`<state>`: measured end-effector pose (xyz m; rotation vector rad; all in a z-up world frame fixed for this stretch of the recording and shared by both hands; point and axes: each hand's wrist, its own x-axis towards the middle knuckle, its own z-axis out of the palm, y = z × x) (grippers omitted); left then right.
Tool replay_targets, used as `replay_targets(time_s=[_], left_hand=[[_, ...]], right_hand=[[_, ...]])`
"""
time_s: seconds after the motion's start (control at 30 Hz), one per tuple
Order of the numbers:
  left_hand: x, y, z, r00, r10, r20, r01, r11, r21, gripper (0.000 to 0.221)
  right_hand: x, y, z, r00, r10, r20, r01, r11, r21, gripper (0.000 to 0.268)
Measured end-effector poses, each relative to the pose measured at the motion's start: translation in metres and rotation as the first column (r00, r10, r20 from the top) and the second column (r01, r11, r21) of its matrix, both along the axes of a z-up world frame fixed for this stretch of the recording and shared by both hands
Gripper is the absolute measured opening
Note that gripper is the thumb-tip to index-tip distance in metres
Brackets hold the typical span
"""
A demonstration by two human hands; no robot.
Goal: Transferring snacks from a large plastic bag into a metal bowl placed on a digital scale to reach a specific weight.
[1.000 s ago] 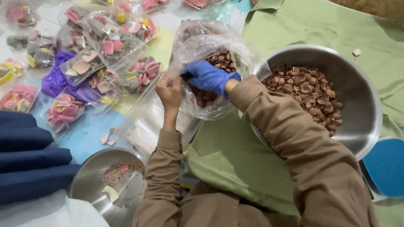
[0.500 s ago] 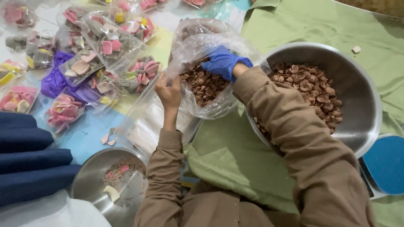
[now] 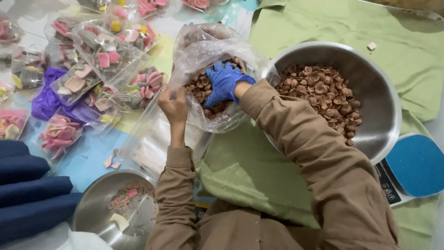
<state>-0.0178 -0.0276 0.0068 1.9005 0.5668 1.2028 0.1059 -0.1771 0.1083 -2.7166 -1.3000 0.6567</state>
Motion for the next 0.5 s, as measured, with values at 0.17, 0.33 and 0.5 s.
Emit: replay_targets(time_s=[0.17,0.33,0.5], left_hand=[[-0.002,-0.004,0.016,1.0,-0.009,0.008,0.009,1.0,0.009,0.011],[-0.003,-0.01,0.027,1.0,0.003,0.009,-0.003,1.0,0.016,0.012],[-0.005,-0.014,0.033,1.0,0.006,-0.011,-0.006,1.0,0.008,0.011]], right_hand=[[0.012,0.013,-0.039,0.997,0.008,0.082,-0.011,0.999,0.041,0.098],[0.006,0.01,-0.021,0.997,-0.078,-0.009,0.078,0.997,0.009,0.101],[0.024,0.012,-0.045,0.999,-0.02,-0.047,0.022,0.998,0.055,0.092]])
